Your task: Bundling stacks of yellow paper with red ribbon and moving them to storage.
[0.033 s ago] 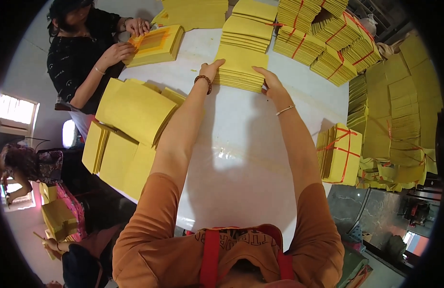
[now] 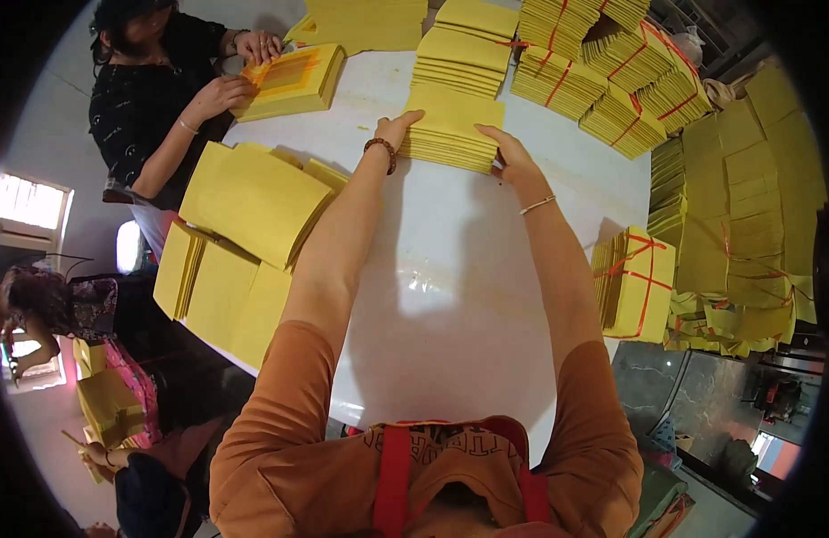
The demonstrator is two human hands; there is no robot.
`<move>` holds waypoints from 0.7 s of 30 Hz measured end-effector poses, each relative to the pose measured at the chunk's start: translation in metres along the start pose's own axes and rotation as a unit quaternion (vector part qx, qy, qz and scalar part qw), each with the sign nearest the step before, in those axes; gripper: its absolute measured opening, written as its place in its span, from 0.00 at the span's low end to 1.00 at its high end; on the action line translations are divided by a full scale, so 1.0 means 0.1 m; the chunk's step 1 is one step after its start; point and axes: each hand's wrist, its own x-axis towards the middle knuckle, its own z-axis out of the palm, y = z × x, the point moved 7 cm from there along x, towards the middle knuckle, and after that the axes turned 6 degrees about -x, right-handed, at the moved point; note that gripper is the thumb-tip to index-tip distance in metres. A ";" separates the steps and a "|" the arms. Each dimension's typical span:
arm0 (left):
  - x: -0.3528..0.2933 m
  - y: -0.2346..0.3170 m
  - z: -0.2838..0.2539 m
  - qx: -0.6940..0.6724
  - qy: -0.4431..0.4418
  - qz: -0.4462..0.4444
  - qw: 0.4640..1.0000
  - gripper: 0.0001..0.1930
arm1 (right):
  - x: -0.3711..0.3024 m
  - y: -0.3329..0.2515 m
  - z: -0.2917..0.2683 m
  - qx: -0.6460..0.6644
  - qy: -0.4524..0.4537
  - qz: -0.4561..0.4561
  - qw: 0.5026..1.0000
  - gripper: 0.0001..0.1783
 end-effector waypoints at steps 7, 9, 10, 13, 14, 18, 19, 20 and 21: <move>-1.03 -0.11 0.42 -0.133 -0.198 -0.059 0.969 0.24 | -0.96 0.30 -0.23 0.014 0.027 0.040 0.999 0.23; -1.45 -0.22 0.41 -0.165 -0.234 -0.042 0.957 0.27 | -1.29 0.34 -0.31 0.000 0.012 -0.103 0.995 0.27; -1.73 -0.19 0.37 -0.177 -0.252 0.035 0.951 0.35 | -1.50 0.51 -0.36 0.005 0.022 -0.096 0.995 0.27; -2.54 -0.24 0.34 -0.166 -0.345 0.127 0.915 0.49 | -2.28 0.79 -0.45 0.091 0.008 -0.237 0.967 0.39; -2.84 -0.31 0.34 -0.146 -0.409 0.148 0.889 0.53 | -2.47 1.06 -0.49 0.076 -0.002 -0.210 0.975 0.42; -3.39 -0.99 0.28 0.079 -0.447 0.161 0.876 0.61 | -3.06 1.86 -0.49 -0.169 0.020 -0.257 0.951 0.55; -3.39 -1.25 0.21 0.174 -0.411 0.242 0.862 0.67 | -3.16 1.99 -0.46 -0.162 0.021 -0.247 0.955 0.55; -3.39 -1.39 0.18 0.175 -0.413 0.232 0.863 0.67 | -3.26 1.98 -0.37 -0.180 0.007 -0.274 0.945 0.61; -3.39 -1.40 0.19 0.163 -0.410 0.273 0.855 0.70 | -3.34 1.94 -0.31 -0.198 -0.005 -0.303 0.932 0.67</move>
